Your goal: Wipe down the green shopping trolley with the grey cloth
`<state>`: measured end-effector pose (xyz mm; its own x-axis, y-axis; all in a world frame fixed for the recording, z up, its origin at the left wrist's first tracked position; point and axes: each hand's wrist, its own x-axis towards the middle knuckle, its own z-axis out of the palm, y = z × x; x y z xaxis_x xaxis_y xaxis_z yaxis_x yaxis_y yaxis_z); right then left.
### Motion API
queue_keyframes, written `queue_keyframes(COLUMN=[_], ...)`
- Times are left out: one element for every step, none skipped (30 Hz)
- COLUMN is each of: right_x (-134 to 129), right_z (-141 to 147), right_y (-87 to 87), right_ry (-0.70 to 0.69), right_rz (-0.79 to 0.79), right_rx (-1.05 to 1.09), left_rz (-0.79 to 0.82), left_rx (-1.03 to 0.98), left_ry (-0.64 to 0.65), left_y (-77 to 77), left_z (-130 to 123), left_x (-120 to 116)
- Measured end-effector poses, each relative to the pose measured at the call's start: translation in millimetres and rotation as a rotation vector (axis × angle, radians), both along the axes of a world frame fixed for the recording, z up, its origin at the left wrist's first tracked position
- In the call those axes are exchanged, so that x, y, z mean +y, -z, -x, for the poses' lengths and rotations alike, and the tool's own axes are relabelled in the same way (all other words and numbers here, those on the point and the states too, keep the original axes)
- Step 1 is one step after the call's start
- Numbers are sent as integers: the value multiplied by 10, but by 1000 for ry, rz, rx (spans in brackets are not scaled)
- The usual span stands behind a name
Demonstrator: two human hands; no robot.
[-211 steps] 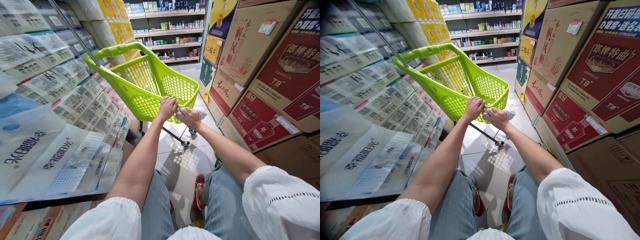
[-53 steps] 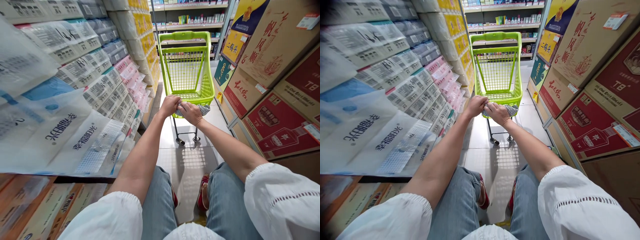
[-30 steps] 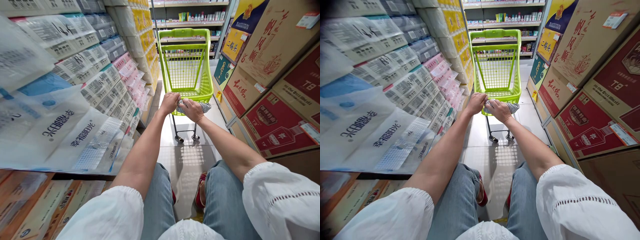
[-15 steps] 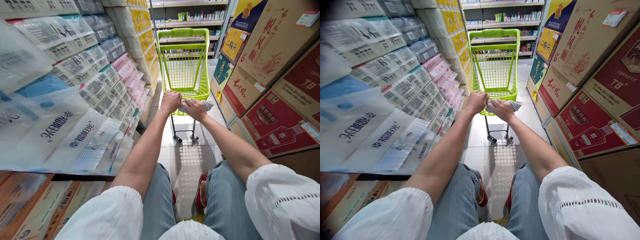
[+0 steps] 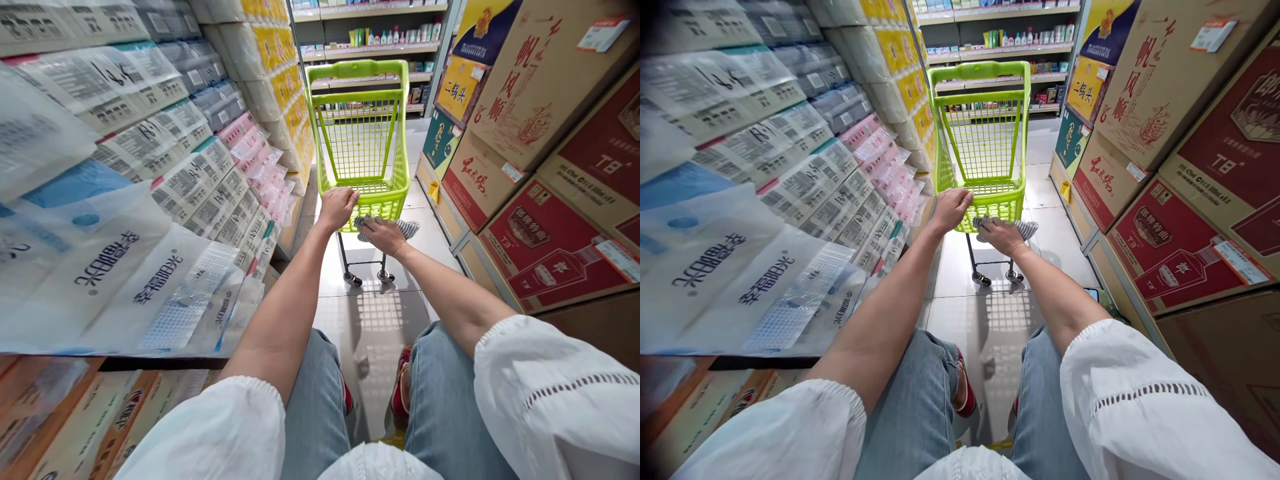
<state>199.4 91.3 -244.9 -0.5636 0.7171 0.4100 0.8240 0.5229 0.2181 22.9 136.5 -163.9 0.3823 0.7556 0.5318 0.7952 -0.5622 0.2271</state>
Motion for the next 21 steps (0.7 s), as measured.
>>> queue_keyframes(right_x=[-19, -31, -36, -34, -25, -11, 6, 24, 41, 55, 67, 75, 79, 79, 75, 67, 57, 43, 29, 16, 5], right_z=[-27, -50, -66, -71, -67, -52, -30, -3, 26, 55, 82, 107, 129, 148, 163, 173, 177, 174, 164, 148, 128], right_y=[22, 19, -15, -78, -168, -277, -396, -511, -612, -687, -729, -734, -702, -636, -543, -432, -312, -194, -87, 0, 61], right_ry=[-16, -24, -28, -29, -30, -28, -24, -12, 8, 24, 35, 40, 39, 35, 33, 29, 21, 4, -22, -49, -67], right_rz=[15, 17, 6, -15, -43, -77, -113, -155, -195, -225, -242, -245, -237, -220, -200, -177, -150, -117, -78, -37, -4], right_rx=[-30, -46, -49, -39, -21, 4, 36, 75, 116, 149, 171, 180, 180, 173, 163, 149, 128, 96, 54, 10, -23], left_rz=[0, -2, -5, -7, -8, -9, -10, -10, -10, -10, -9, -9, -8, -8, -8, -8, -8, -7, -4, -2, -1], left_rx=[-3, -3, -2, 0, 2, 3, 6, 9, 13, 16, 17, 17, 17, 17, 17, 15, 11, 6, -1, -7, -12], left_ry=[-5, -11, -15, -17, -18, -18, -16, -13, -8, -6, -7, -10, -14, -15, -15, -11, -4, 1, 1, -2, -5], left_y=[3, 6, 7, 7, 6, 3, 1, -2, -4, -6, -7, -8, -9, -9, -8, -8, -7, -6, -4, -2, 0], left_z=[7, 15, 22, 29, 37, 46, 55, 64, 74, 83, 93, 102, 110, 119, 127, 136, 144, 153, 161, 169, 177], left_x=[-2, -5, -8, -12, -15, -17, -18, -17, -16, -13, -11, -8, -6, -5, -4, -4, -5, -6, -8, -10, -11])
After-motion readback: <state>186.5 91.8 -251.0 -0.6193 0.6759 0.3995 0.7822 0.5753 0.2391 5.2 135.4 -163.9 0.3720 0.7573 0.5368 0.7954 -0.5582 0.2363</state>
